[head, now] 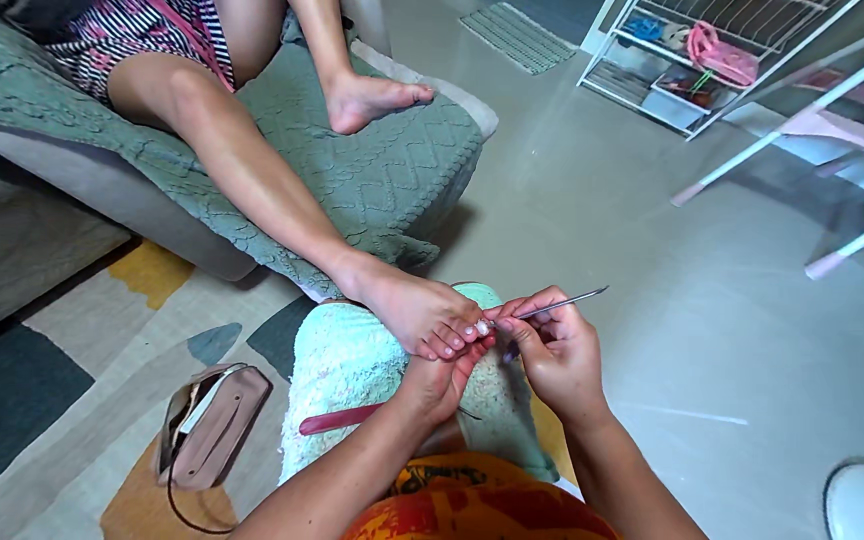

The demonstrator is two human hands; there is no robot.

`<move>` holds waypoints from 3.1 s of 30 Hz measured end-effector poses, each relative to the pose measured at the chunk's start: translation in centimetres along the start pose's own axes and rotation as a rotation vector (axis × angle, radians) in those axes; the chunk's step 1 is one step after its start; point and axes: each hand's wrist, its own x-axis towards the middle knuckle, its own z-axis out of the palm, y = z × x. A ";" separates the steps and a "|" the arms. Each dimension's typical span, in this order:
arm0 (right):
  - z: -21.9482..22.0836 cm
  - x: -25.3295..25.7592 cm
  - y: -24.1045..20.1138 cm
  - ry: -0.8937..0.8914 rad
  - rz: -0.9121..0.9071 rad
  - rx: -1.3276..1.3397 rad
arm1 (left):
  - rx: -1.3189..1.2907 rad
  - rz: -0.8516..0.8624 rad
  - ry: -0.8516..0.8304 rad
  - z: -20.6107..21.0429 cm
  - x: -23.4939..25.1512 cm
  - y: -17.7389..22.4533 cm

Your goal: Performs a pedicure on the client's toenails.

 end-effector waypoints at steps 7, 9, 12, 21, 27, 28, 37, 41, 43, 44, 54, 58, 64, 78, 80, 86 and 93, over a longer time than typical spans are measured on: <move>0.1 0.6 0.4 0.003 0.058 0.004 | 0.006 0.005 -0.019 -0.1 0.1 -0.1; 0.2 0.6 0.4 0.005 0.047 0.010 | 0.013 0.016 -0.018 0.0 0.1 -0.1; -0.2 0.3 -0.2 -0.007 0.011 0.022 | 0.013 0.021 -0.018 0.2 -0.1 0.1; 0.6 0.1 0.0 0.026 -0.027 -0.040 | 0.018 0.007 -0.018 -0.2 -0.1 0.1; 0.6 -0.4 -0.5 0.021 -0.049 -0.049 | 0.025 0.004 -0.038 -0.4 -0.2 0.1; 0.7 -0.2 -0.3 0.031 -0.052 -0.063 | 0.025 0.005 -0.041 -0.4 -0.1 0.1; 0.2 -0.6 -0.4 -0.007 -0.097 -0.054 | 0.022 0.011 -0.036 -0.4 -0.2 0.0; 1.0 -0.1 0.5 0.036 -0.139 -0.077 | 0.045 0.012 -0.045 -0.4 -0.1 0.0; 0.8 0.0 0.3 0.037 -0.099 -0.004 | 0.025 0.007 -0.051 -0.3 -0.1 0.1; 0.4 0.1 0.0 0.028 -0.065 0.058 | 0.009 0.005 -0.058 -0.3 -0.2 0.1; -8.7 -2.8 0.8 -0.754 0.353 -0.591 | -0.191 -0.058 -0.206 -0.7 0.1 0.1; -8.6 -3.4 -0.1 -0.344 0.190 -0.513 | -0.176 -0.057 -0.207 -0.9 0.2 0.0; -2.3 -2.2 0.9 -0.055 0.047 -0.082 | -0.136 -0.029 -0.163 -0.8 0.2 0.2; -0.7 -0.4 -1.4 0.116 0.118 0.167 | -0.093 0.023 -0.203 -1.1 0.9 0.1; -0.3 -0.2 -1.5 0.111 0.124 0.114 | -0.087 0.030 -0.202 -1.1 0.9 0.0; -0.3 0.0 -2.0 0.098 0.179 0.000 | -0.089 0.029 -0.220 -1.2 1.3 -0.1; -0.1 0.1 -2.0 0.069 0.177 -0.180 | -0.048 0.062 -0.199 -1.2 1.3 -0.3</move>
